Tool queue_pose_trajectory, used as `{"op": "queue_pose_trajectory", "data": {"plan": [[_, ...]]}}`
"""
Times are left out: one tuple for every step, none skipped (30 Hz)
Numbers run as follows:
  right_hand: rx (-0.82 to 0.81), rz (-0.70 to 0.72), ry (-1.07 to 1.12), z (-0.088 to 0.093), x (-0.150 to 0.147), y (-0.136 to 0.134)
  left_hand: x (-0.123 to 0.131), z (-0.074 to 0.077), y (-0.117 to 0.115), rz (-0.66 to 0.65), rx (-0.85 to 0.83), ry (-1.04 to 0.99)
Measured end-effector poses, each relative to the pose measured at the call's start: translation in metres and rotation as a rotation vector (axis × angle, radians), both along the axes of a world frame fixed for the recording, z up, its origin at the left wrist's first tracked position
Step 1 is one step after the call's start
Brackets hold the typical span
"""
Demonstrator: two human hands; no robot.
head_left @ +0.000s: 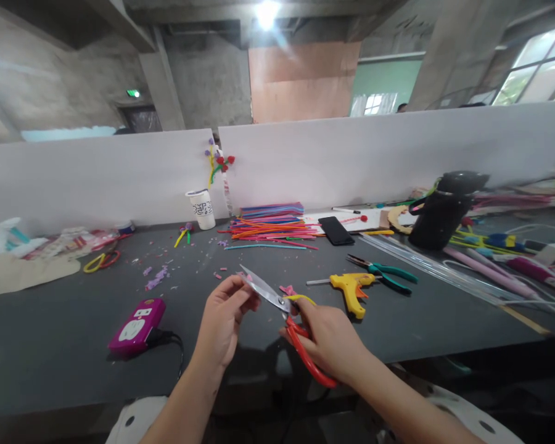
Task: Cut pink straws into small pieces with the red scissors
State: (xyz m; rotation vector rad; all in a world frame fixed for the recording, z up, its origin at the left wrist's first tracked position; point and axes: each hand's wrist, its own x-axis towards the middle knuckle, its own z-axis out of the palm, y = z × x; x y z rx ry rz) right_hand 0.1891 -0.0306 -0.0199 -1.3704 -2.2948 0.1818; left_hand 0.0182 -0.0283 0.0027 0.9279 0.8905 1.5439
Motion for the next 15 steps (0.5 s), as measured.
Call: {"op": "queue_pose_trajectory", "data": {"plan": [[0.022, 0.0, -0.026, -0.0007, -0.0001, -0.0022, -0.0003, 0.0009, -0.0008, -0.003, 0.006, -0.022], [0.039, 0.004, -0.043, -0.0015, -0.0002, -0.0041, -0.0006, 0.0018, -0.0014, -0.002, 0.012, -0.042], [0.052, 0.009, -0.054, -0.0024, -0.0004, -0.0057, -0.0009, 0.0026, -0.002, -0.001, 0.019, -0.059], [0.06, 0.012, -0.062, -0.0033, -0.0008, -0.007, -0.0012, 0.0032, -0.0025, 0.002, 0.028, -0.07], [0.065, 0.013, -0.071, -0.0043, -0.0011, -0.0081, -0.0015, 0.0037, -0.0029, 0.006, 0.037, -0.075], [0.069, 0.014, -0.078, -0.0052, -0.0015, -0.0089, -0.0019, 0.0039, -0.0031, 0.01, 0.044, -0.075], [0.074, 0.01, -0.085, -0.0061, -0.0019, -0.0096, -0.0022, 0.0041, -0.0033, 0.013, 0.052, -0.076], [0.081, 0.005, -0.094, -0.0068, -0.0022, -0.0101, -0.0025, 0.0041, -0.0034, 0.013, 0.06, -0.079], [0.088, -0.002, -0.102, -0.0074, -0.0026, -0.0104, -0.0028, 0.004, -0.0033, 0.014, 0.066, -0.085], [0.094, -0.007, -0.11, -0.0077, -0.0029, -0.0107, -0.0031, 0.004, -0.0032, 0.012, 0.07, -0.091], [0.1, -0.012, -0.116, -0.0077, -0.0032, -0.0109, -0.0033, 0.0039, -0.003, 0.009, 0.072, -0.097], [0.104, -0.014, -0.12, -0.0074, -0.0035, -0.0111, -0.0034, 0.0039, -0.0028, 0.005, 0.073, -0.101], [0.108, -0.015, -0.123, -0.0069, -0.0037, -0.0112, -0.0035, 0.004, -0.0026, 0.001, 0.073, -0.102], [0.112, -0.014, -0.124, -0.0062, -0.0039, -0.0112, -0.0036, 0.004, -0.0024, -0.001, 0.074, -0.101], [0.116, -0.013, -0.124, -0.0055, -0.004, -0.0112, -0.0036, 0.0041, -0.0023, -0.003, 0.074, -0.099]]}}
